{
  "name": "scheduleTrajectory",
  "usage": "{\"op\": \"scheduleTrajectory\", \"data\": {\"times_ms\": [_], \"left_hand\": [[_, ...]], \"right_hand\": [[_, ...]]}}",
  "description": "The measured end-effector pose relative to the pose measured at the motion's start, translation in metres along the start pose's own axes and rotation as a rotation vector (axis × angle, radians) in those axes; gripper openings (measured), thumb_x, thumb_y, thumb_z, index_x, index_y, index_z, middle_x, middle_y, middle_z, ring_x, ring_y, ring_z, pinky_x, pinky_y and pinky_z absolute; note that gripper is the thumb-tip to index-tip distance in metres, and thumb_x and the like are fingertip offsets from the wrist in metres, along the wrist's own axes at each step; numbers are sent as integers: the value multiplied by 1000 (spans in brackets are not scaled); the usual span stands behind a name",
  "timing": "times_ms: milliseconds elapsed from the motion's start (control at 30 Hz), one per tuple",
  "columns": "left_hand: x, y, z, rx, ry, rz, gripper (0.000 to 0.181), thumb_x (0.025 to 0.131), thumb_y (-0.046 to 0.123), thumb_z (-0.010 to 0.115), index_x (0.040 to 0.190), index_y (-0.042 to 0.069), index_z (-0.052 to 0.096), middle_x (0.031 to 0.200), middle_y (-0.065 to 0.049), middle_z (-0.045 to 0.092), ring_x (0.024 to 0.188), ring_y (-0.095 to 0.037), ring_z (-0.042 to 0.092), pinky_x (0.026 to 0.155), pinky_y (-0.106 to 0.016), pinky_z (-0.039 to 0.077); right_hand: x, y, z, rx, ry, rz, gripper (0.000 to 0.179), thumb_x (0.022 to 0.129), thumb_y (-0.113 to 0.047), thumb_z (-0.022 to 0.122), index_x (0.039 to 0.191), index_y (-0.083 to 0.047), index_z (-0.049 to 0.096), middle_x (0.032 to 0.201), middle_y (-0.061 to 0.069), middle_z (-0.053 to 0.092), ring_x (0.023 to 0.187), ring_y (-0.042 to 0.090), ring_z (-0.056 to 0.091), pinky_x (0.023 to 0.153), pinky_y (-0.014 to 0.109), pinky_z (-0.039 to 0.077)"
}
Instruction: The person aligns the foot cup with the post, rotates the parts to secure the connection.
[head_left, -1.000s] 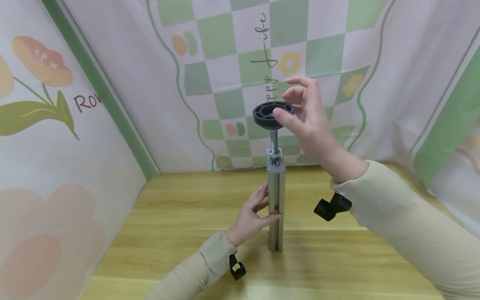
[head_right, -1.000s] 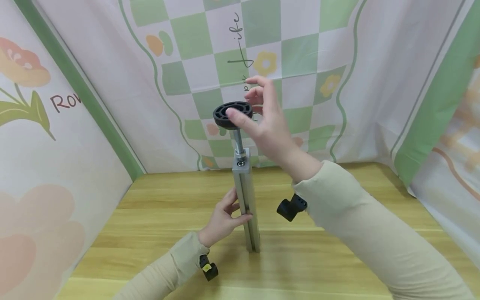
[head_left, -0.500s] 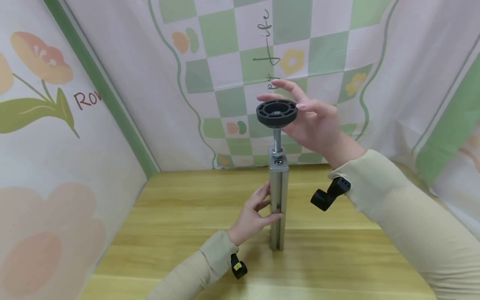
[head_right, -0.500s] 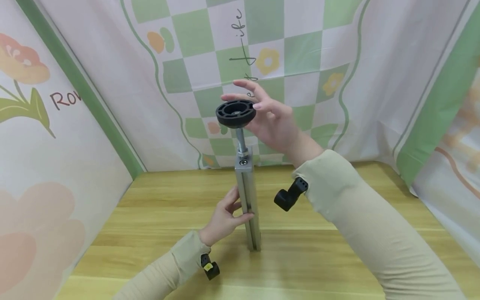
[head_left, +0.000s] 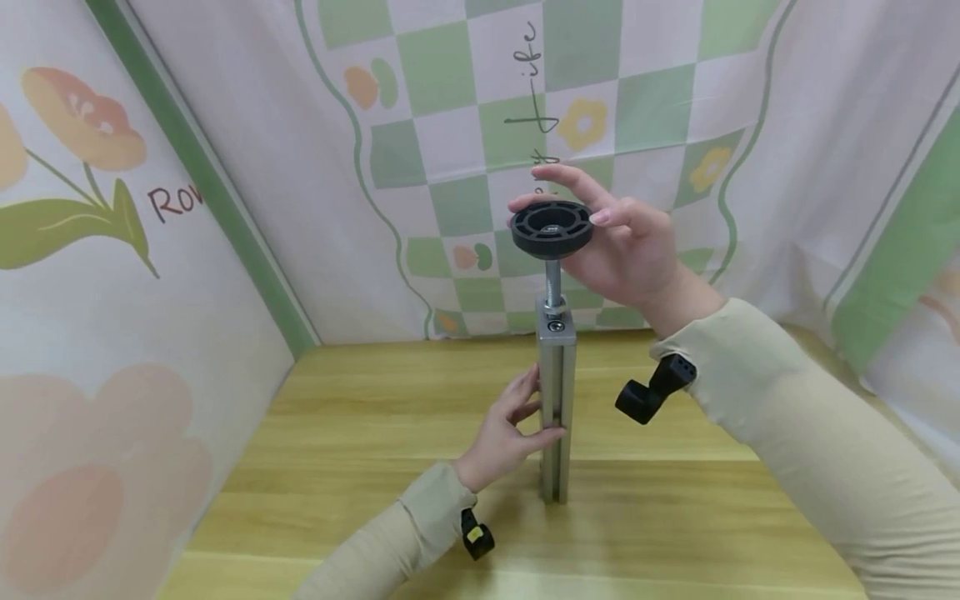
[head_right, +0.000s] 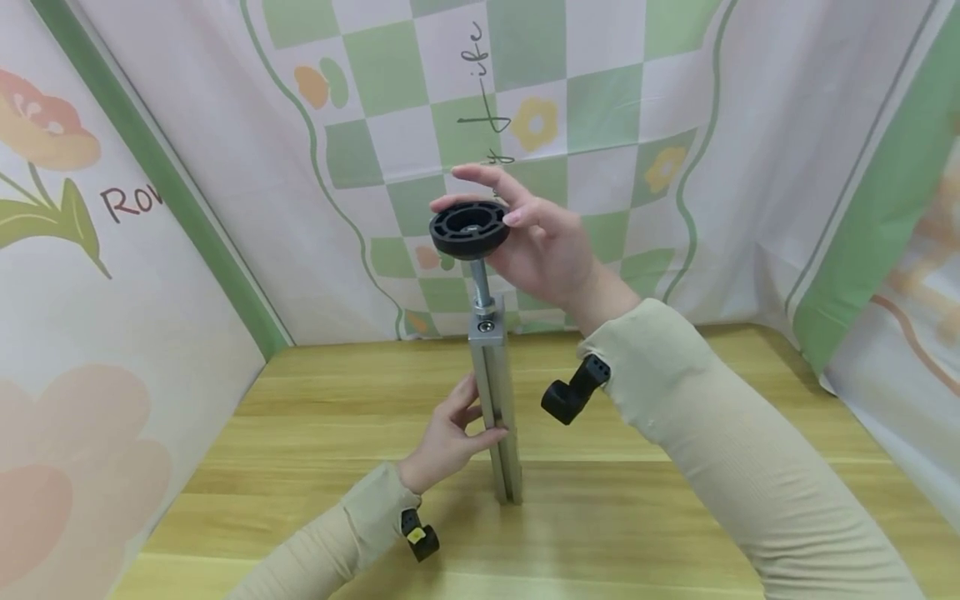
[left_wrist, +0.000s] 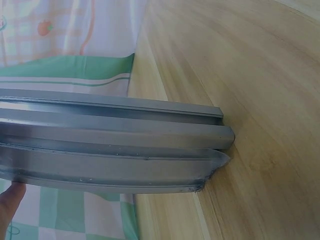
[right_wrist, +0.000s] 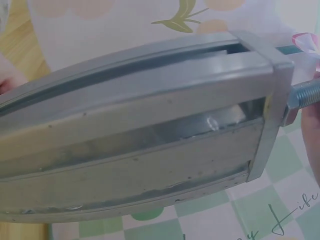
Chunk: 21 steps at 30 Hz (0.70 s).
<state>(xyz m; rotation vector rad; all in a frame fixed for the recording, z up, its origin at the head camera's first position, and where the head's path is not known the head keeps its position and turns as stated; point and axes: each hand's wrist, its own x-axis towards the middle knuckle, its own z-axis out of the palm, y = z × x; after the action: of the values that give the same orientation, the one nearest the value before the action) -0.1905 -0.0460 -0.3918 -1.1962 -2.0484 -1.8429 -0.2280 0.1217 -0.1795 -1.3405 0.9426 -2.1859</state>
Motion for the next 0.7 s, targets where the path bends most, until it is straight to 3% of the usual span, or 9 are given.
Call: {"op": "scheduleTrajectory", "data": {"times_ms": [300,567,700], "left_hand": [[-1,1,0,11,0,-38,90,82,-6,68,151,26,19,147,-17,33,124,-27,46,103,-34,44],[-3,0,0,12,1,-14,94,82,-7,68,149,35,18,147,-19,34,124,-28,46,103,-36,45],[-2,3,0,-4,1,-29,89,82,-8,67,151,22,20,146,-19,35,124,-27,46,103,-36,45]], "right_hand": [[-1,4,-1,-100,40,-37,45,81,-11,50,126,-8,46,124,13,52,113,24,50,101,27,40],[-4,7,-3,-241,50,-118,34,89,-11,48,123,-8,46,123,10,55,114,22,51,102,27,40],[-5,5,0,-293,82,-121,34,88,-11,52,122,-7,47,122,9,56,114,23,52,102,28,42]]}}
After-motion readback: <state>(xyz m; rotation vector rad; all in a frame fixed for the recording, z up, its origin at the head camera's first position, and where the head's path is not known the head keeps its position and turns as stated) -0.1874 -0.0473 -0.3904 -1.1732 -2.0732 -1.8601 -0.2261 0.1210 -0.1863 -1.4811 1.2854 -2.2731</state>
